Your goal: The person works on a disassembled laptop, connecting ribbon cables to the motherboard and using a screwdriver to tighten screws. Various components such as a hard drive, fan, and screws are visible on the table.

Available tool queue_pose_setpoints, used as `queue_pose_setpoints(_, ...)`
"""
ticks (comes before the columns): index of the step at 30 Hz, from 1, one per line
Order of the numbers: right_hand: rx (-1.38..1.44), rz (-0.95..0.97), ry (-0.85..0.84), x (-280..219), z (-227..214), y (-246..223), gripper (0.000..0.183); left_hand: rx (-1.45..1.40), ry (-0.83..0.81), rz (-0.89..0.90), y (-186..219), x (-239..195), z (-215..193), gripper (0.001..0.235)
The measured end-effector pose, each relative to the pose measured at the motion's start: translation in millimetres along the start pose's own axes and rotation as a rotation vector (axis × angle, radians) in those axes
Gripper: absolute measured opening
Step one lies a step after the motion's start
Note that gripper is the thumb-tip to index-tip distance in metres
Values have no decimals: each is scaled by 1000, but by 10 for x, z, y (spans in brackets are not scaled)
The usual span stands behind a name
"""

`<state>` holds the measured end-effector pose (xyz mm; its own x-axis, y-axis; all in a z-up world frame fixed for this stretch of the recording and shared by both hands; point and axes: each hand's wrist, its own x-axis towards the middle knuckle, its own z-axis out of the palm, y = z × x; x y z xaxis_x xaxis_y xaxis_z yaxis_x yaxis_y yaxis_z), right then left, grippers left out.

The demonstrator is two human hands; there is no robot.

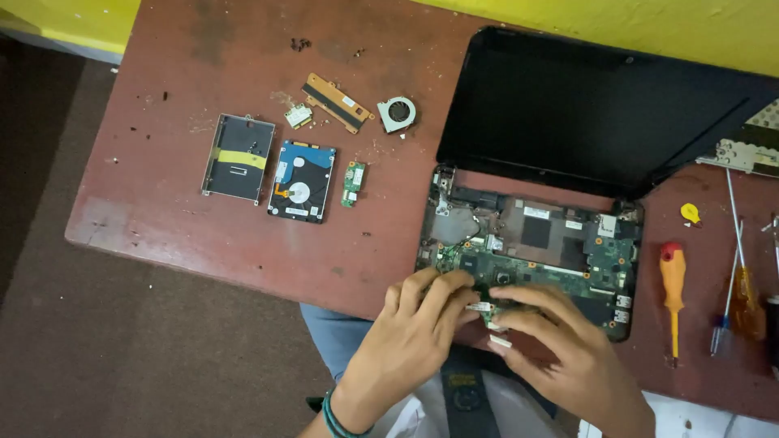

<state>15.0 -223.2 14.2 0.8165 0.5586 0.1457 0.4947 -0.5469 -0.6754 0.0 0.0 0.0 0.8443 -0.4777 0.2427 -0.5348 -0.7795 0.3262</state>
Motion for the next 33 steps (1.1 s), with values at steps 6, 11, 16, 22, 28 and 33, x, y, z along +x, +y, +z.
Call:
queue_pose_setpoints(6,-63,-26,43,-28,60,27,11,-10,26,-8,24,-11,34,23)
queue_pose_setpoints(11,-152,-57,-46,-62,78,89,21,4,2,-15,25,-28,77,25)
queue_pose_setpoints(16,-196,-132,57,-12,-30,56,22,-88,39,-39,40,27,-10,25)
queue_pose_setpoints(22,-438,-19,186,46,-226,243,30,-23,103,-291,8,149,67,50)
queue_pose_setpoints(28,-444,-36,162,440,-235,264,25,-8,90,-277,25,188,197,34)
queue_pose_setpoints(33,-408,-281,48,769,-145,324,17,-240,149,-284,-49,253,112,27)
